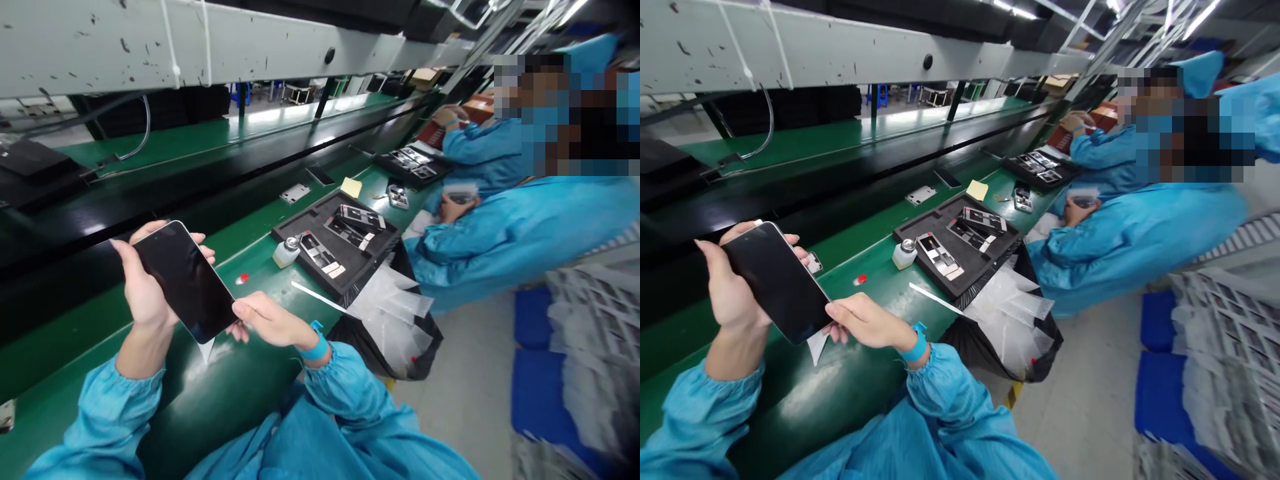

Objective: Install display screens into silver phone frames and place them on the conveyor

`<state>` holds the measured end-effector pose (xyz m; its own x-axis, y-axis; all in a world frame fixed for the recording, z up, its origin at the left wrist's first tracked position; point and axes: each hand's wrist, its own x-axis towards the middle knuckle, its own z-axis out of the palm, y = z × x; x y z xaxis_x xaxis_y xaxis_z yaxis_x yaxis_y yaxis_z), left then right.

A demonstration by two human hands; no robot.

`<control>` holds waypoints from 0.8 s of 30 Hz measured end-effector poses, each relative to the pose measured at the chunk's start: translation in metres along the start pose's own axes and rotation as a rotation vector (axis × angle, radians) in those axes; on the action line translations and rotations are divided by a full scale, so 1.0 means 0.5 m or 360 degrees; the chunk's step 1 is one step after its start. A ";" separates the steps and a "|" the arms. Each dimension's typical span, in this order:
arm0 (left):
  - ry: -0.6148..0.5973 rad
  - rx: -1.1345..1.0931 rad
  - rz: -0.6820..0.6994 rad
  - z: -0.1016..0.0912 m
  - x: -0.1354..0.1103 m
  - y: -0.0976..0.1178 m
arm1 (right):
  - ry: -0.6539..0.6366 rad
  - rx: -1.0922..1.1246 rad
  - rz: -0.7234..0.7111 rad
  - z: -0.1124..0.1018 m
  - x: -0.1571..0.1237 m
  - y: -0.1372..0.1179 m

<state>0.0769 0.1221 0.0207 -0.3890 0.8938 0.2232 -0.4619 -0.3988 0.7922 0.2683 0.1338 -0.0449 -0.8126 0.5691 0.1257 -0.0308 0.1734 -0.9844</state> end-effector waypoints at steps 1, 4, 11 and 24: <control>0.0040 -0.0005 0.0000 0.003 -0.002 0.000 | 0.0033 -0.0022 -0.0019 0.002 -0.001 0.008; 0.0157 -0.0014 0.0004 0.018 -0.009 -0.009 | 0.0194 0.0027 -0.0039 0.010 0.011 0.033; 0.0334 -0.0059 0.0164 0.050 -0.001 -0.034 | 0.0384 0.0359 0.0062 0.016 0.049 0.073; 0.0026 -0.0055 0.0235 0.126 0.082 -0.134 | 0.0105 0.0633 0.0146 -0.094 0.049 0.051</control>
<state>0.1421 0.1982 0.0124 -0.4677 0.8215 0.3263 -0.4256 -0.5328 0.7314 0.2750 0.1900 -0.0613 -0.7839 0.6202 0.0299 -0.1930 -0.1976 -0.9611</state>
